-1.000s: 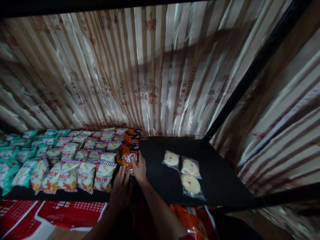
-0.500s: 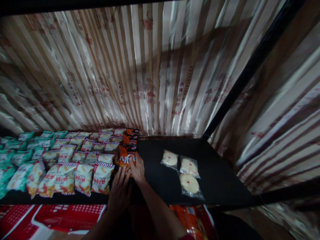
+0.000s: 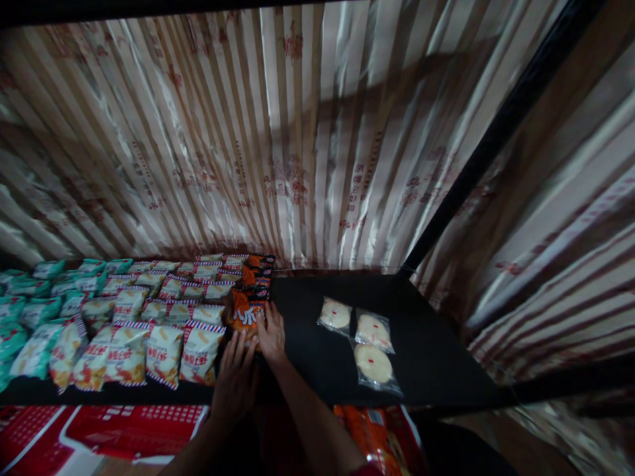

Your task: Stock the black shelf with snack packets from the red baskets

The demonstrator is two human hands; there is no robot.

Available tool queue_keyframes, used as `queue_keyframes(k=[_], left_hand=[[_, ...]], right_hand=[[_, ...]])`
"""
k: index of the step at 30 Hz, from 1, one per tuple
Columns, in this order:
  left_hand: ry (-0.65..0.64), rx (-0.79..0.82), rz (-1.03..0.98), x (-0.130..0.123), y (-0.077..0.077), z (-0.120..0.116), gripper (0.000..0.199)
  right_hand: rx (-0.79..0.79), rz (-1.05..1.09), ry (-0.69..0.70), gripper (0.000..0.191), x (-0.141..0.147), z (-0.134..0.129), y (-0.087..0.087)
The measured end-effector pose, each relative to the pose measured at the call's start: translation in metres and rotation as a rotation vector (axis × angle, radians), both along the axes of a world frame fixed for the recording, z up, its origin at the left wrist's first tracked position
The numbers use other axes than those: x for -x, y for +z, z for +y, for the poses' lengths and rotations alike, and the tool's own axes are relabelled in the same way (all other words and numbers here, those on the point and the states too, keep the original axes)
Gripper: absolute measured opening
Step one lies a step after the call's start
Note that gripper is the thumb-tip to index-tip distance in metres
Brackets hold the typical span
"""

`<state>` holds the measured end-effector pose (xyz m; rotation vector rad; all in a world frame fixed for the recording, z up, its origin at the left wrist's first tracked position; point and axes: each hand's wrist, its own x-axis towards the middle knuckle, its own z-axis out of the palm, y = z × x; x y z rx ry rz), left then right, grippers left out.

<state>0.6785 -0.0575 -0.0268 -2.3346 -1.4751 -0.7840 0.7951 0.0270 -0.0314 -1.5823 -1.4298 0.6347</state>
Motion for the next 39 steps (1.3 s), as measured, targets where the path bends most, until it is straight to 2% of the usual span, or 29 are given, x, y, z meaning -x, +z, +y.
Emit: queue_keyframes(k=[11,17,26,30,39], left_hand=[[0.001,-0.038,-0.033,-0.001,0.006,-0.002,0.064],[0.029,-0.02,-0.005,-0.001,0.001,0.0,0.061],[0.033,-0.046,-0.051,-0.001,0.002,-0.003,0.065],[-0.03,-0.089,-0.093,0.002,-0.001,-0.005,0.065],[-0.027,-0.088,-0.072,0.004,-0.011,0.0,0.064]], right_hand=[[0.002,-0.054,-0.013,0.055,0.003,-0.004,0.006],[0.014,-0.016,-0.04,0.058,0.004,-0.008,0.01],[-0.093,-0.068,-0.065,0.053,0.006,-0.01,0.005],[-0.097,-0.085,-0.074,0.052,0.006,-0.011,0.004],[-0.099,-0.106,-0.051,0.051,0.007,-0.012,0.007]])
